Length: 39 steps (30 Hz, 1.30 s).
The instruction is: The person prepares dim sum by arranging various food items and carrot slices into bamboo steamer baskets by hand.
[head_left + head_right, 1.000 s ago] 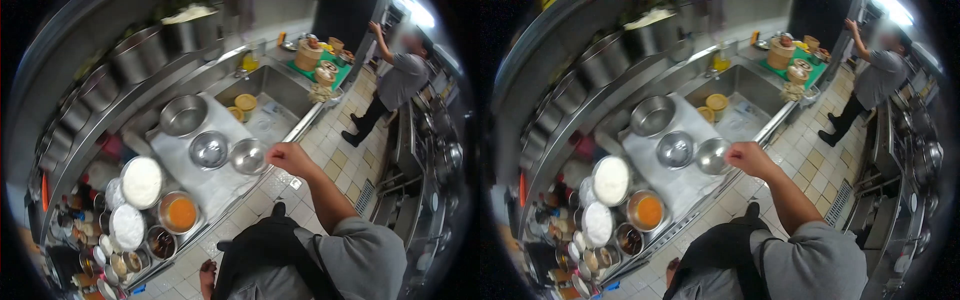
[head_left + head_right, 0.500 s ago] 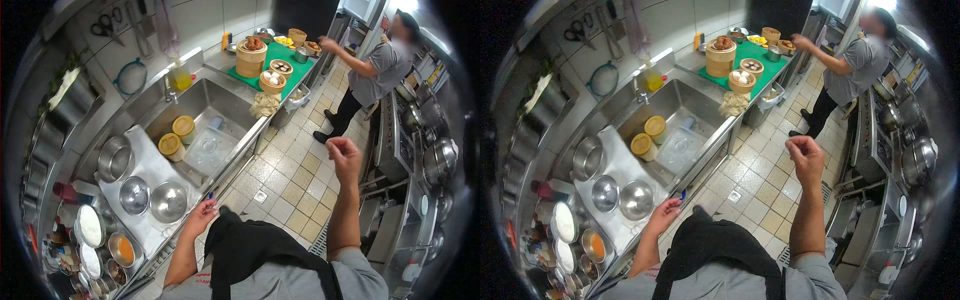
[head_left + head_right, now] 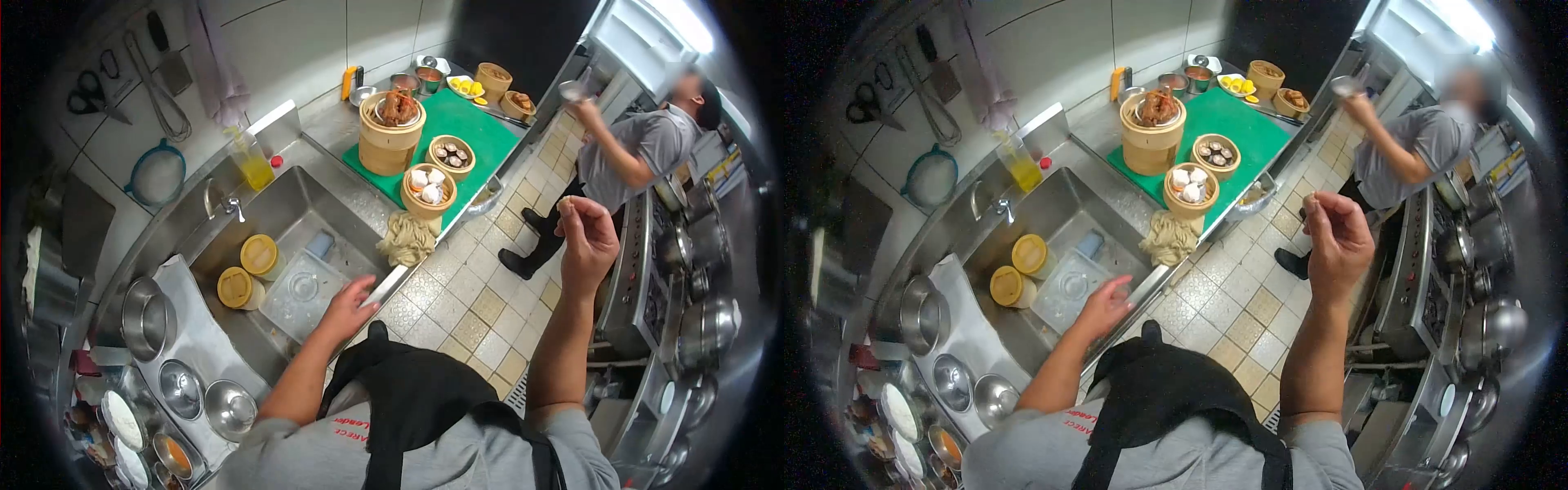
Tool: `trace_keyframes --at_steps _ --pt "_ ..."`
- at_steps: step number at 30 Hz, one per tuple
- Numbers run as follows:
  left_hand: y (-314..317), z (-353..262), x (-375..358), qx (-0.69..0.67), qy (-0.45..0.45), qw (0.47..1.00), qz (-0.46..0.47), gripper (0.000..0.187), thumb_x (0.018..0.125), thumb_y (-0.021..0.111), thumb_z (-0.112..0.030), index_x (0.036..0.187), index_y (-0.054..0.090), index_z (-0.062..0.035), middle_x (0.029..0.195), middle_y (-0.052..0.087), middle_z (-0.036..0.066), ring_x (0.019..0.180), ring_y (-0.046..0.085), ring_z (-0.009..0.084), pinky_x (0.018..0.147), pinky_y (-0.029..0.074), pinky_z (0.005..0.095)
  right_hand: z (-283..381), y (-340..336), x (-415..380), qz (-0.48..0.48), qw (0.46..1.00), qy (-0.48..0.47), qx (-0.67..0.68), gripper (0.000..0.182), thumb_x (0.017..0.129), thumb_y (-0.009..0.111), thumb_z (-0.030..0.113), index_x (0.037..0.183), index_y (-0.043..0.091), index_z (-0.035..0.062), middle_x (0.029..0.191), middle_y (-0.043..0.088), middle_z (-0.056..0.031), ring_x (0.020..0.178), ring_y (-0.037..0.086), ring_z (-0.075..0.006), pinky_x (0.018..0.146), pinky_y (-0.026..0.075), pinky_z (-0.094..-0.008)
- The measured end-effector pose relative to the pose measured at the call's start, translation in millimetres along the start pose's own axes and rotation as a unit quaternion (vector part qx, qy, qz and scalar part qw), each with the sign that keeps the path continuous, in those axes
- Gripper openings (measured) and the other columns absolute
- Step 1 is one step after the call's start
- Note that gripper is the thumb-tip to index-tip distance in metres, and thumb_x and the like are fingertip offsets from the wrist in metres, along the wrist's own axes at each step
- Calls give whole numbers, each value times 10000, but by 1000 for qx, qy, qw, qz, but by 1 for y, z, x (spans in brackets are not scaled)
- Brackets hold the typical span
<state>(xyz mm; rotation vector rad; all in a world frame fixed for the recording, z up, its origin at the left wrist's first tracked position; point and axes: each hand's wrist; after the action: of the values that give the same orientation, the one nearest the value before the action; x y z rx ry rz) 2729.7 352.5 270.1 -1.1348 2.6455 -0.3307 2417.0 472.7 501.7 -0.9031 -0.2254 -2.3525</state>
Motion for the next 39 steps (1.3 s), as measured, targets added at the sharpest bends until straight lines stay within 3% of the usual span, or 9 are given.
trace_keyframes --at_steps 5,14,16,18,22,24,28,32,39 --pt "12 -28 113 87 109 989 -46 638 810 751 -161 1384 478 -112 1497 349 161 1293 474 321 1008 468 369 -44 31 66 2 997 -34 63 85 896 680 17 976 663 -8 841 658 -20 700 573 -45 583 464 -178" --pt "70 -44 168 65 46 982 -172 674 788 754 -110 1397 466 -133 1539 281 140 1301 456 317 1039 432 427 -144 153 173 55 971 -115 202 100 863 712 21 959 688 21 850 674 -39 717 602 -63 581 484 -191" --pt "83 -48 176 61 18 978 -197 677 772 759 -151 1383 470 -112 1524 298 171 1365 384 363 1093 383 422 -174 186 185 106 974 -165 112 79 844 716 49 922 712 40 889 689 -90 700 643 -147 614 518 -262" --pt "95 -53 184 64 8 972 -225 689 765 759 -145 1387 463 -114 1524 296 171 1364 384 366 1092 384 423 -223 225 187 255 934 -250 -30 85 860 697 44 936 701 6 900 709 -67 775 639 -98 664 516 -275" --pt "110 -61 192 79 10 957 -280 699 759 757 -137 1390 456 -125 1524 297 172 1363 385 372 1087 389 429 -253 250 192 344 918 -180 -87 104 854 702 64 944 705 13 884 718 -88 804 660 -125 715 524 -279" --pt "112 -65 197 69 -2 956 -286 682 757 758 -132 1373 466 -124 1523 298 176 1361 384 377 1086 390 426 -256 247 200 376 926 -13 35 87 838 693 99 895 724 41 860 691 -138 821 673 -255 700 537 -361" --pt "104 -54 209 101 15 954 -281 588 740 777 -130 1269 519 -118 1517 307 188 1345 398 391 1082 391 426 -279 179 202 375 926 40 -5 187 800 732 80 979 690 46 1098 673 -163 900 675 -235 705 537 -354" --pt "92 -48 219 150 12 956 -253 521 721 803 -150 1175 548 -129 1517 313 199 1331 416 393 1076 394 431 -341 91 156 459 874 6 -158 366 741 784 80 1070 625 56 1190 618 -214 1165 569 -372 948 472 -426" --pt "84 -46 230 183 2 956 -228 479 661 851 -165 1031 547 -141 1536 290 214 1334 417 394 1049 424 439 -386 66 98 459 876 5 -150 453 699 823 23 1062 558 82 1375 484 -185 1223 529 -348 856 542 -412"
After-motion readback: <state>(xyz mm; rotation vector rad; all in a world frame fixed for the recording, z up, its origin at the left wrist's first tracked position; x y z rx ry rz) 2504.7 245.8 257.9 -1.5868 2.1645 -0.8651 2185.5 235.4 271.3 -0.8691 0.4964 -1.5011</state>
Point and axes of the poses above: each hand's wrist, its own x-axis towards the middle knuckle, its own y-axis out of the palm, z = x × y
